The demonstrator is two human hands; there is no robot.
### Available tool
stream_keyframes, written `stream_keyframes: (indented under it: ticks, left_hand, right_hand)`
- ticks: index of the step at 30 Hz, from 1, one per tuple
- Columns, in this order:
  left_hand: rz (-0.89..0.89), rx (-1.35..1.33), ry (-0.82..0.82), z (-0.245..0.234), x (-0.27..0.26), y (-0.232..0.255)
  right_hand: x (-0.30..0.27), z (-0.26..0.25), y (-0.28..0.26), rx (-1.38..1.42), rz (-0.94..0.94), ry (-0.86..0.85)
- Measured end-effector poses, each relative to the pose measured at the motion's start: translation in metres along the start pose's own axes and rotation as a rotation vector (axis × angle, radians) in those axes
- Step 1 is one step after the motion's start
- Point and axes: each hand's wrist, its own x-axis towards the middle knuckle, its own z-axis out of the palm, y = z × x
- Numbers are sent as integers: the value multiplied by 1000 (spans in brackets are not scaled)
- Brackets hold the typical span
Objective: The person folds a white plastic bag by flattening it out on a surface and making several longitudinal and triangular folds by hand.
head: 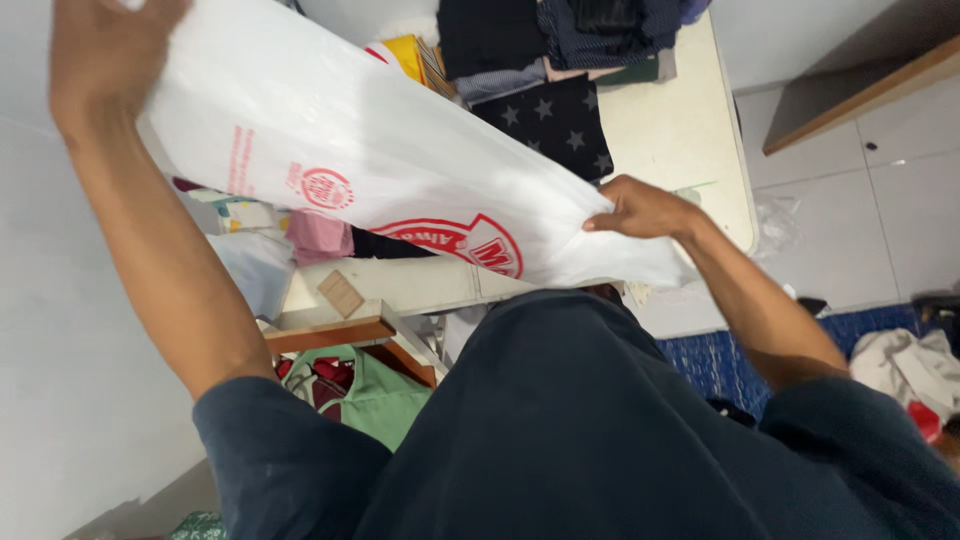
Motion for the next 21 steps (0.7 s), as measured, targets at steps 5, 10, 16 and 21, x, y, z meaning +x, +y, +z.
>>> stream_keyframes:
  ticks: [5,10,16,21]
  left_hand:
    - [-61,-124,-236,50,-56,-52]
    - [-30,-295,-403,111,-137,-93]
    - [-73,-57,-555,157,-259,-63]
    - [221,144,-594,221,-348,-55]
  right_hand:
    - [-17,-14,31,-148,-53,222]
    - [-45,-30,79,-459,185,180]
    - [-76,-4,155,-829,171,257]
    - [-84,26,251,-1013,153,274]
